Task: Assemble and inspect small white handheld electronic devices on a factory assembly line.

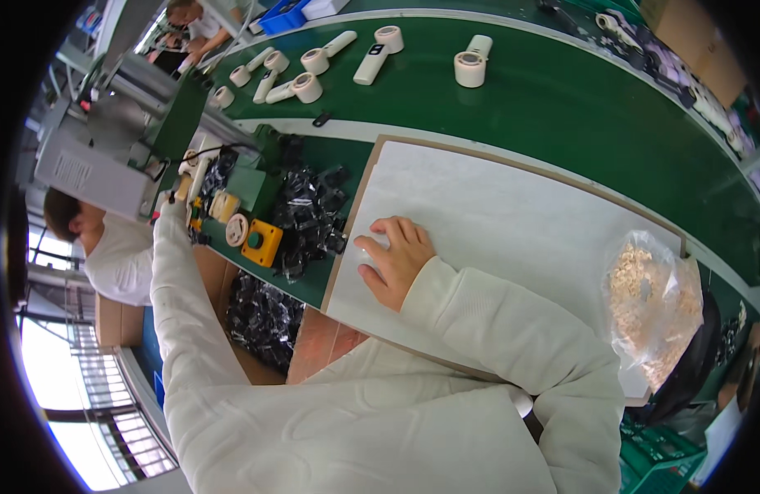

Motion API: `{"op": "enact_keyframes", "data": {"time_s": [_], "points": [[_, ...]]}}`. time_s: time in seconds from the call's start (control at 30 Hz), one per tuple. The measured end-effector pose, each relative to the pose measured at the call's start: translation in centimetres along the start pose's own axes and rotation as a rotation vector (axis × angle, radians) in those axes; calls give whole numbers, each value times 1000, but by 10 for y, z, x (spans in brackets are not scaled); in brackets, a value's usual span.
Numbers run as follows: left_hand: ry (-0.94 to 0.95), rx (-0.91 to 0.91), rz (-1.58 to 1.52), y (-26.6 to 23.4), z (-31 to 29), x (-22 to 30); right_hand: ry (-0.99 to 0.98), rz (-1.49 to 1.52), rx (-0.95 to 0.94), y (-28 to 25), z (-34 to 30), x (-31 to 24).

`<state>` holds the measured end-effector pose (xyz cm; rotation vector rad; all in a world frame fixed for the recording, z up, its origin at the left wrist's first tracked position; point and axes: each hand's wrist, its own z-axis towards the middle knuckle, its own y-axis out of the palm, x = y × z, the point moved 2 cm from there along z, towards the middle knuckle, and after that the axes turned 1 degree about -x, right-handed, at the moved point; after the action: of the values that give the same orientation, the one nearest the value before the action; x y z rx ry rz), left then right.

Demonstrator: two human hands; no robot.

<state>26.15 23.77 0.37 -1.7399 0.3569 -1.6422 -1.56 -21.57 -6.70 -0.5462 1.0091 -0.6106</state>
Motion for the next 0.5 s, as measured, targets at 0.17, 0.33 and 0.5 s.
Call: {"op": "enact_keyframes", "data": {"time_s": [0.17, 0.33, 0.5], "points": [[-208, 3, 272, -30, 25, -4, -38, 39, -5, -2, 2, -1], [170, 5, 448, -4, -41, 25, -42, 53, -40, -4, -1, 7], [780, -199, 352, 20, -193, 107, 12, -4, -59, -7, 0, 2]]}}
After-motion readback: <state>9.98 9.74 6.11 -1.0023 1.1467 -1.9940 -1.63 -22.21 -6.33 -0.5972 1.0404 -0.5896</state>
